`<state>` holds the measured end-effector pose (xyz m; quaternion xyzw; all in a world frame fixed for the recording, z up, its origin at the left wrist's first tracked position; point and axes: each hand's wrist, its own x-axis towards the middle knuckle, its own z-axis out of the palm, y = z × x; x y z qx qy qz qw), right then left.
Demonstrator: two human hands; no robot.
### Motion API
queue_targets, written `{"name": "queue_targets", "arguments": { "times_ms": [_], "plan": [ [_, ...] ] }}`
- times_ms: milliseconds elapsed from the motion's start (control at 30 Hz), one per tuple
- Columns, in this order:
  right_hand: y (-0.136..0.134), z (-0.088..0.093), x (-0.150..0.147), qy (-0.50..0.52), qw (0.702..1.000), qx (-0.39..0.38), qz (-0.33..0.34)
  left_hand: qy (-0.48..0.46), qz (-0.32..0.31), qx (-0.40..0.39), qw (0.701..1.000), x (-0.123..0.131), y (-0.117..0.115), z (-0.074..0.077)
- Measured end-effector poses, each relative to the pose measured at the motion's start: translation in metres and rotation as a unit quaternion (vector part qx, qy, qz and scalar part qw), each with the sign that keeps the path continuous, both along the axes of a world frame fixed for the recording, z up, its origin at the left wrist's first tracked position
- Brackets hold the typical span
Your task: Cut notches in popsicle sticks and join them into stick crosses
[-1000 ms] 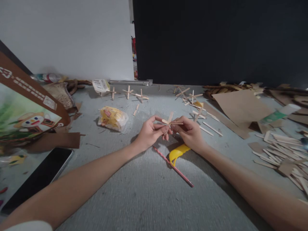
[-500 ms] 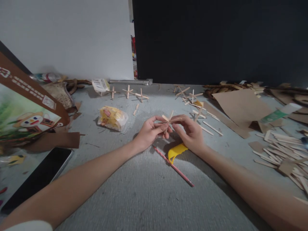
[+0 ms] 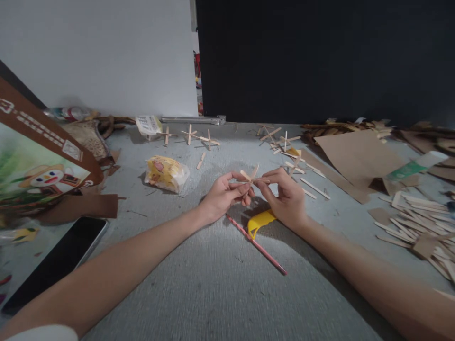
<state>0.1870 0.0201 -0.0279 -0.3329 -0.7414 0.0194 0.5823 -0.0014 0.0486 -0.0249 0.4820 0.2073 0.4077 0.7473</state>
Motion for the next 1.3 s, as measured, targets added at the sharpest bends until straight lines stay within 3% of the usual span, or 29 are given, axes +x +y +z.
{"name": "queue_targets", "arguments": {
  "times_ms": [233, 733, 1000, 1300],
  "plan": [
    [-0.001, 0.003, 0.001, -0.019, 1.0, 0.014, 0.012, 0.017, 0.0, 0.007, 1.0, -0.001, 0.001, -0.002],
    [0.004, -0.006, 0.0, 0.011, 0.995, -0.098, 0.023, 0.0, -0.004, -0.015, 1.0, -0.001, 0.0, 0.002],
    [0.004, -0.014, 0.0, 0.099, 0.975, -0.185, 0.067, 0.003, 0.017, 0.0, 1.0, 0.002, -0.001, 0.003],
    [0.006, -0.01, -0.002, 0.122, 0.974, -0.168, 0.088, -0.001, 0.027, 0.028, 0.999, 0.001, -0.002, 0.002]
  ]
}}
